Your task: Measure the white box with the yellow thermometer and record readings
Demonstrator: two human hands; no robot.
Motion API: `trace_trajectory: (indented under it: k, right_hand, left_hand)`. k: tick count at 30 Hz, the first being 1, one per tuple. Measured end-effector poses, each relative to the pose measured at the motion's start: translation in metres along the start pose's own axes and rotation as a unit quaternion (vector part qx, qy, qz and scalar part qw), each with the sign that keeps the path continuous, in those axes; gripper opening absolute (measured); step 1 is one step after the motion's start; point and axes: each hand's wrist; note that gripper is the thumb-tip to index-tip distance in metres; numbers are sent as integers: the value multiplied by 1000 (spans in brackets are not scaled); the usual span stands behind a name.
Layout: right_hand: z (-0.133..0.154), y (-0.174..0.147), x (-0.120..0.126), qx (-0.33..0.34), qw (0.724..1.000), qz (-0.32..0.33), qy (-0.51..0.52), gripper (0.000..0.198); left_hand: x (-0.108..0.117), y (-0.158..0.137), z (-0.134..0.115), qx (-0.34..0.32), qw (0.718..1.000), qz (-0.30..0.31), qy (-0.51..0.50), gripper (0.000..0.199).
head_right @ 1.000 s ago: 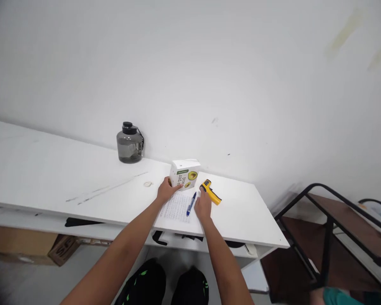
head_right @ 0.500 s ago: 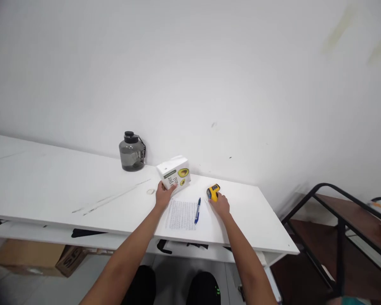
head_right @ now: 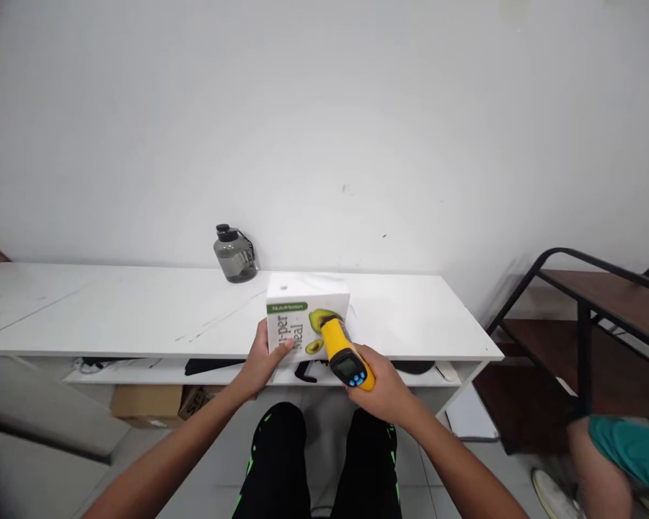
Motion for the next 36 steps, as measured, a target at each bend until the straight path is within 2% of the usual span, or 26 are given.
trace_trajectory:
  k: [2, 4, 6, 8, 11, 15, 19, 22, 24, 27, 30, 32, 34, 36]
  right_hand:
    - [0, -25, -1, -10, 1000, 12, 1, 43]
    - [-10, -55, -7, -39, 999, 34, -9, 49]
    - [-23, -83, -19, -75, 996, 48, -23, 52]
    - [-35, -104, -33, -105, 993, 49, -23, 54]
    - [-44, -118, -52, -137, 988, 66, 19, 54]
    - [-41, -117, -66, -157, 979, 54, 115, 43]
    - [-39, -113, -76, -163, 974, 28, 156, 28]
    - [-46, -106, -88, -178, 964, 23, 196, 25]
    - [-52, -96, -92, -207, 945, 19, 254, 29]
    - [-61, -68, -85, -236, 912, -10, 335, 37]
    - [-73, -28, -59, -171, 914, -81, 359, 46]
    - [-86, 0, -37, -162, 936, -123, 286, 51]
    - [-102, 24, -17, -165, 960, -182, 130, 50]
    - [-119, 42, -1, -187, 960, -204, -47, 51]
  left_hand:
    - [-2, -45, 0, 34, 999, -24, 1, 70]
    - [-4, -86, 9, 71, 997, -22, -18, 72]
    - [-7, -123, 21, 110, 993, -29, -43, 74]
    - [-12, -153, 34, 142, 987, -64, -48, 74]
    - [-22, -182, 50, 166, 976, -133, -43, 78]
    - [-20, -191, 65, 180, 974, -138, -14, 73]
    - [-9, -180, 65, 167, 976, -137, 9, 70]
    - [-7, -158, 60, 161, 976, -143, -16, 63]
    - [-7, -132, 57, 156, 977, -147, -17, 57]
    - [-5, -79, 57, 104, 976, -184, 41, 46]
    - [-2, -23, 68, 33, 973, -189, 129, 50]
    - [-2, 5, 79, 13, 958, -199, 206, 56]
    - [-4, 26, 90, -4, 945, -206, 254, 60]
    - [-7, 41, 98, -2, 938, -196, 285, 61]
Point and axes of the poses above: each hand's wrist, its own y-axis towards the middle knuckle, its own x-axis out of the back of the hand, z = x × y, and after that the axes turned 4 degrees about -x, right-handed
